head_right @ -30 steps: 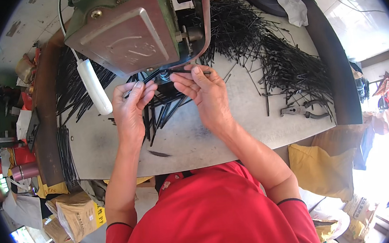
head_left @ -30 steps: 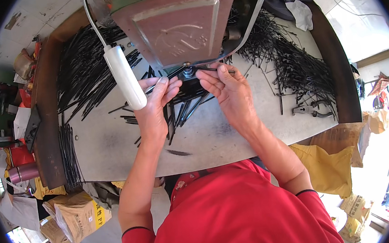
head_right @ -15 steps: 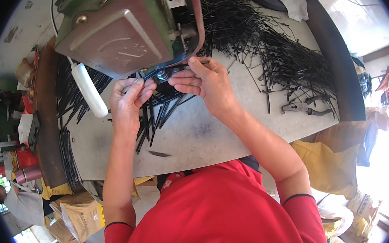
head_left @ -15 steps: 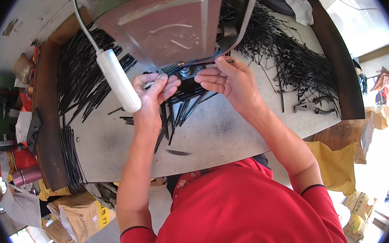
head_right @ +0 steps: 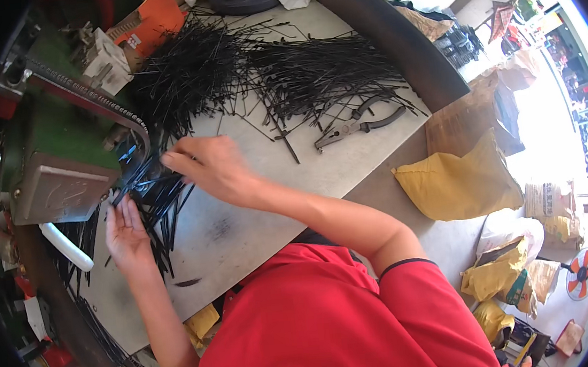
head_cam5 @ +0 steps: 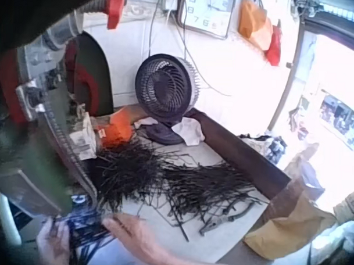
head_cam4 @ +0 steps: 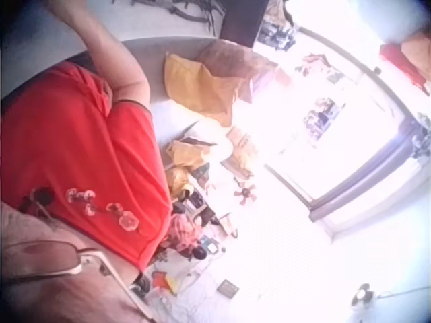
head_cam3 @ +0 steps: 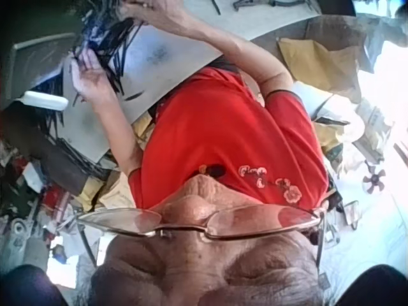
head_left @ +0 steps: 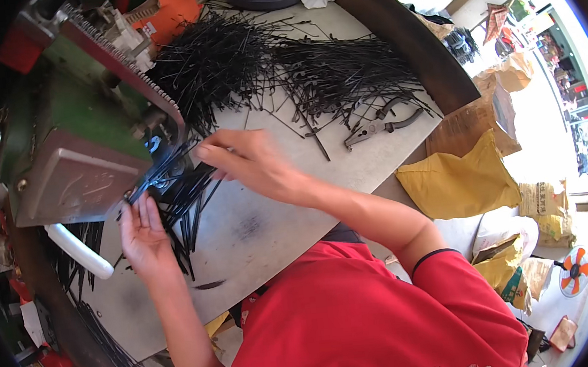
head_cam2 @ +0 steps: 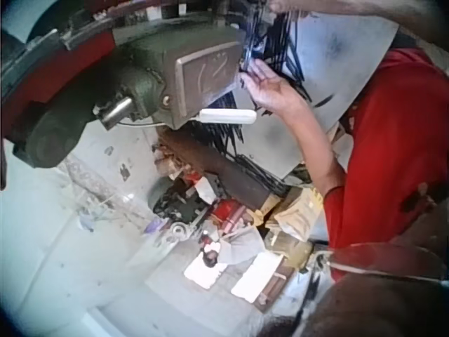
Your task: The person repeatedly picks up thin black metal rods from a pile on a workbench and inserts them into a manual bending machine. They operate the machine to bend the rods and then place the finished pieces into a separate pile. The person occasionally uses pliers to adjust the rods during the process.
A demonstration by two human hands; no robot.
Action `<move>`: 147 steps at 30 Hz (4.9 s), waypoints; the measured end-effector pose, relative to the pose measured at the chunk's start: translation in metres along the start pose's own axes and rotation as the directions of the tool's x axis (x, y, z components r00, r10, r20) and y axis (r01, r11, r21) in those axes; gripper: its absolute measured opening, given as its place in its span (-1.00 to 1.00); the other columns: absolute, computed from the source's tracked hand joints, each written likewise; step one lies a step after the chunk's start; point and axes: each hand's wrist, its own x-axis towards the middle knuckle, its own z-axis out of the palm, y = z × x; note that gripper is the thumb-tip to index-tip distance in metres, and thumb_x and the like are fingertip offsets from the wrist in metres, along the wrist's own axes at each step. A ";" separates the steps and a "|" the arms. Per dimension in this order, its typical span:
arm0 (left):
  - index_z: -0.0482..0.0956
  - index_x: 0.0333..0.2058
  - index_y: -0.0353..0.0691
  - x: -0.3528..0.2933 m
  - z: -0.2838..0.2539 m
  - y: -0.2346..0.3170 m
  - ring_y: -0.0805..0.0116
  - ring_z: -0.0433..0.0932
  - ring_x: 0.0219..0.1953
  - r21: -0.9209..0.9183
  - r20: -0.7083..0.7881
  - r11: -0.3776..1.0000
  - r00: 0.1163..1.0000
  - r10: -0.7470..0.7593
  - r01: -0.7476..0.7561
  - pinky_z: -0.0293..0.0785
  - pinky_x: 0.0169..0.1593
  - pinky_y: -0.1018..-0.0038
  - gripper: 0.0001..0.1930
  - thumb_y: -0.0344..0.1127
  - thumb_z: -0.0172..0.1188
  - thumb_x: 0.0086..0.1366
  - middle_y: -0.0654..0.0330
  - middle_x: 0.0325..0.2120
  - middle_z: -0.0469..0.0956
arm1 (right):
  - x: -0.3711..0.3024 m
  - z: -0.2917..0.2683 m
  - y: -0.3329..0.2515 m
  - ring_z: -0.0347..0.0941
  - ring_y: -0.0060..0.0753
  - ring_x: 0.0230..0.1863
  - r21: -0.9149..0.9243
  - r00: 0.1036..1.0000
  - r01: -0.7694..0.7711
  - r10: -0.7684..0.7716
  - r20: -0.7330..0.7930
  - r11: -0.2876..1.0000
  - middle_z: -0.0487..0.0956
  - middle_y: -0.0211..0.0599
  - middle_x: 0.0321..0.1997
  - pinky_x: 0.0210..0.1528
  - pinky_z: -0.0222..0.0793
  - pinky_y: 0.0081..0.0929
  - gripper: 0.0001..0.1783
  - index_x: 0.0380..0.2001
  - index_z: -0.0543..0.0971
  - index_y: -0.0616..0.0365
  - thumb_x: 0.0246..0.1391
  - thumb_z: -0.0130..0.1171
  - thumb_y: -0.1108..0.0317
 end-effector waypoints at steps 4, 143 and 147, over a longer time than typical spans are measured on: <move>0.47 -0.15 -0.29 -0.002 -0.022 0.019 0.40 0.51 -0.29 -0.017 0.013 0.999 0.999 0.052 -0.052 0.49 -0.13 0.52 -0.80 -0.30 0.03 0.35 0.19 -0.37 0.53 | -0.037 -0.086 0.009 0.54 -0.53 -0.46 -0.577 0.874 0.165 -0.390 -0.289 0.800 0.57 -0.29 -0.40 -0.42 0.44 -0.57 -0.82 -0.22 0.59 0.19 0.06 0.15 0.50; 0.32 -0.35 -0.22 -0.031 0.027 -0.012 0.51 0.51 -0.54 0.245 0.200 0.968 0.980 0.014 -0.063 0.51 -0.47 0.59 -0.78 -0.43 0.24 0.19 0.30 -0.56 0.43 | 0.009 0.061 -0.008 0.20 -0.75 -0.75 0.430 0.940 -0.302 0.189 0.285 0.851 0.40 -0.47 -0.60 -0.81 -0.05 -0.75 -0.76 -0.23 0.49 0.26 0.24 -0.03 0.30; 0.31 -0.35 -0.23 -0.024 0.031 -0.016 0.51 0.50 -0.55 0.221 0.181 0.975 0.983 -0.004 -0.037 0.49 -0.48 0.60 -0.78 -0.44 0.24 0.18 0.28 -0.57 0.43 | 0.011 0.062 -0.007 0.20 -0.75 -0.75 0.432 0.942 -0.311 0.215 0.256 0.847 0.40 -0.47 -0.60 -0.81 -0.05 -0.75 -0.76 -0.22 0.48 0.26 0.25 -0.04 0.29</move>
